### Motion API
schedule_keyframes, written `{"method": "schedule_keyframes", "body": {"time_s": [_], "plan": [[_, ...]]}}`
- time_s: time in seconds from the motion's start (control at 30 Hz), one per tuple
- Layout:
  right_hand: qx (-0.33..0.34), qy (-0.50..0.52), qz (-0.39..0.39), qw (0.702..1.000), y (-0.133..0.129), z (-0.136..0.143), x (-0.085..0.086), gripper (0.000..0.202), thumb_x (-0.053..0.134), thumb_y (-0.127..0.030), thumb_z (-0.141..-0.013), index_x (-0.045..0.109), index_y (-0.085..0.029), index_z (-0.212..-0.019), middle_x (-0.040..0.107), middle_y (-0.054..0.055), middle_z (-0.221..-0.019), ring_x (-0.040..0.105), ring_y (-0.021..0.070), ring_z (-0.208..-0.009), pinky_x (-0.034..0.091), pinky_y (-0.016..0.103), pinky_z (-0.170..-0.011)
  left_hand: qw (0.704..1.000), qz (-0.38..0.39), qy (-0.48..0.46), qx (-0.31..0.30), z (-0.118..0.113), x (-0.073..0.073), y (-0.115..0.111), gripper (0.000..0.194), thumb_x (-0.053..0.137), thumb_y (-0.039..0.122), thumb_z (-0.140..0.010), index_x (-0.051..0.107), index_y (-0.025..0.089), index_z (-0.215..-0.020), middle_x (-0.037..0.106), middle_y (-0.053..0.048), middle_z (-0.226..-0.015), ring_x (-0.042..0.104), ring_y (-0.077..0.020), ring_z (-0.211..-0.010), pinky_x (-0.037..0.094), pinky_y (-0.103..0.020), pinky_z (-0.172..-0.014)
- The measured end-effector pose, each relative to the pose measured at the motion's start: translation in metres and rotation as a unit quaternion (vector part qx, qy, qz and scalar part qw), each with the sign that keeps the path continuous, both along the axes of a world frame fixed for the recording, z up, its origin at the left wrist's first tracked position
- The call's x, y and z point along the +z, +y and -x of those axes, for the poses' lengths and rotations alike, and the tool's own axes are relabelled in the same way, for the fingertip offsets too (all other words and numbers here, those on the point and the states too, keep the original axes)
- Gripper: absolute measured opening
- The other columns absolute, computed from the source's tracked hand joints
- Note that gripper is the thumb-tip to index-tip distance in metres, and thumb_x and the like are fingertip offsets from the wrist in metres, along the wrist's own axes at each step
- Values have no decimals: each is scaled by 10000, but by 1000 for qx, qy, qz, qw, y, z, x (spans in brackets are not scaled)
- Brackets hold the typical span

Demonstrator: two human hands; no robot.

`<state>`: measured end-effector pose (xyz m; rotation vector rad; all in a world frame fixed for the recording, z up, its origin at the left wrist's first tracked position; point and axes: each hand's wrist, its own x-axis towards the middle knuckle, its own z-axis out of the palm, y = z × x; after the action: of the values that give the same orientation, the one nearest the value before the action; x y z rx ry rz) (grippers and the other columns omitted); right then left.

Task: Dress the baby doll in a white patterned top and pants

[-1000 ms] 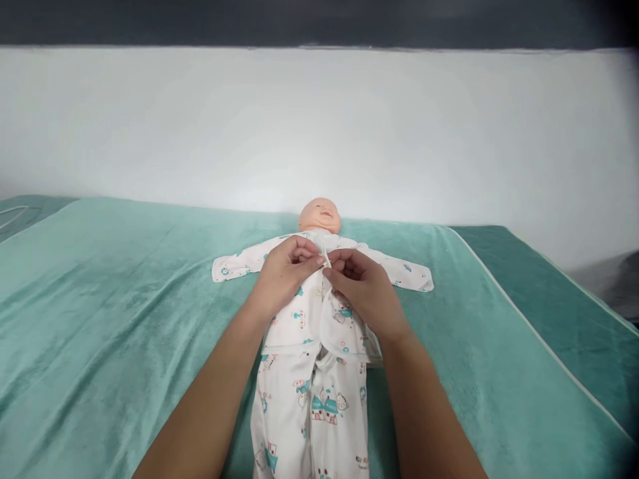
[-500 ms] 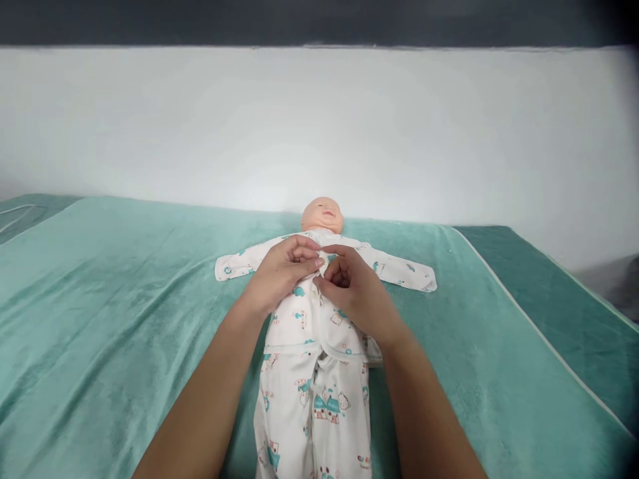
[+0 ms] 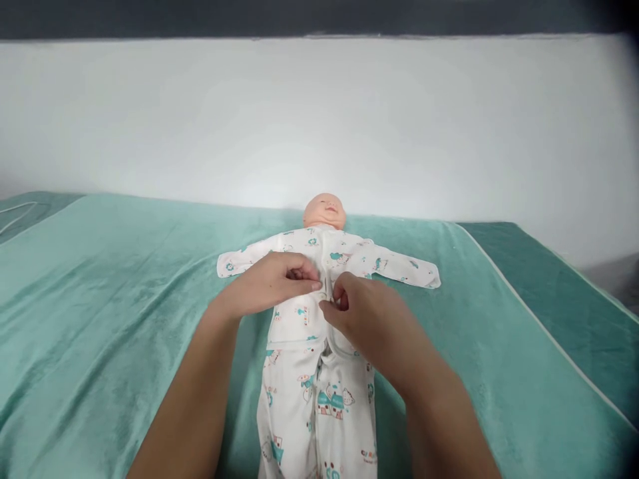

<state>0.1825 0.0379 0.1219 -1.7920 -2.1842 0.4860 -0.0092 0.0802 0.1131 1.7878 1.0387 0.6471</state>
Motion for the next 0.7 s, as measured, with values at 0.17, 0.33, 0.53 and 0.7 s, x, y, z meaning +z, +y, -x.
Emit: {"method": "schedule_keyframes", "body": {"time_s": [0.17,0.33,0.53,0.7], "plan": [[46,39,-2,998,4,-8,-2,309,545,-197,-836,341,-219,-605,487,-5,-578,322,124,-513,197,307,-492,998,-25,17,-49,0,-1,0,134,704,347,-780,701,229,-844,657,-23,-839,563,-166,-745,450,-266,-638],[83,174,95,977,12,-23,-1,202,514,-221,-877,512,-221,-675,497,-22,-607,423,128,-554,259,285,-494,999,-24,21,-40,-4,-2,0,98,670,318,-803,681,221,-795,651,-18,-812,550,-154,-703,425,-256,-594],[92,361,145,917,18,-30,-6,248,551,-369,-934,586,-209,-748,524,-30,-612,492,122,-583,383,266,-565,997,26,-59,-33,-1,3,-3,129,668,326,-836,663,201,-805,610,0,-720,548,-131,-657,421,-243,-577],[83,454,142,876,22,-27,-17,296,627,-398,-899,553,-199,-693,496,-40,-584,464,103,-540,363,242,-520,986,81,-141,-42,-5,2,-4,96,671,283,-836,672,189,-820,644,-22,-727,608,-151,-700,482,-272,-636]]}}
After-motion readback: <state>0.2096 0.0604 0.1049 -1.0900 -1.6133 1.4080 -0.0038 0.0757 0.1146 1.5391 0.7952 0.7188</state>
